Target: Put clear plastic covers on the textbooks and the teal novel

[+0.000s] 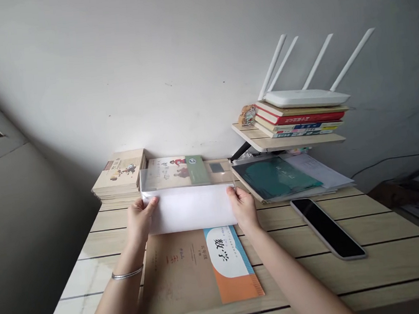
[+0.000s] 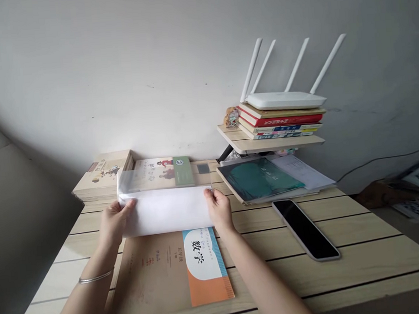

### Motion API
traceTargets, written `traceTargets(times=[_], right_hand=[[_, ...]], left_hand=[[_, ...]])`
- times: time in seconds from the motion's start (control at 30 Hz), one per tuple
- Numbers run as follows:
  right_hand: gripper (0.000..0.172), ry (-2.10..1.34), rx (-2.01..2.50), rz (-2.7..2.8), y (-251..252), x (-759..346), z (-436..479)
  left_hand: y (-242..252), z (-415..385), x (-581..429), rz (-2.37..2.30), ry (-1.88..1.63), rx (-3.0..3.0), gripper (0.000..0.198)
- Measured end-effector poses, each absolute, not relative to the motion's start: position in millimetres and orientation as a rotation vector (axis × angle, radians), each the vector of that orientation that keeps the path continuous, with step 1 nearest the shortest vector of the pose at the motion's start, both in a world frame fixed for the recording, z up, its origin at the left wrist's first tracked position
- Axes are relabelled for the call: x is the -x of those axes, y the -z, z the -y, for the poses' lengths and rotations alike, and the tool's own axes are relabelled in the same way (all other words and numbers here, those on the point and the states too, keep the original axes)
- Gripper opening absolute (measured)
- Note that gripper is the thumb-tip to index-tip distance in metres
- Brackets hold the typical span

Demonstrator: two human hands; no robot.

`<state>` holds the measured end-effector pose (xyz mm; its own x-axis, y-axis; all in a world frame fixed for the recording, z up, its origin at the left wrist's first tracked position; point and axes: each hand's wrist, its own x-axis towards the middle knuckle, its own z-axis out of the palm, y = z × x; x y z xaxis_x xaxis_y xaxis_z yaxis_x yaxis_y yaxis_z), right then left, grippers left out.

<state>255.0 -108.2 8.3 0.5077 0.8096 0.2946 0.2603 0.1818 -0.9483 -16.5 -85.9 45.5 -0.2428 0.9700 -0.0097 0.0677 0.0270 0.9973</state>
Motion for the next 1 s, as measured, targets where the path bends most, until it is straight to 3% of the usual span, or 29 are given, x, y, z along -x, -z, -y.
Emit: traceTargets(times=[0.27,0.8,1.0], right_hand=[[0.038,-0.771,1.194,0.881,-7,-258,117],[0.049,-0.427,1.433,1.034,-7,-249,105],[0.050,-0.457,1.411,0.992,-8,-248,104]], left_hand=[[-40,84,19,-1.444,-1.376,-1.080,0.051],[-49,88,16,-1.607,-1.340,-1.152,0.043],[-48,88,16,-1.595,-1.333,-1.154,0.045]])
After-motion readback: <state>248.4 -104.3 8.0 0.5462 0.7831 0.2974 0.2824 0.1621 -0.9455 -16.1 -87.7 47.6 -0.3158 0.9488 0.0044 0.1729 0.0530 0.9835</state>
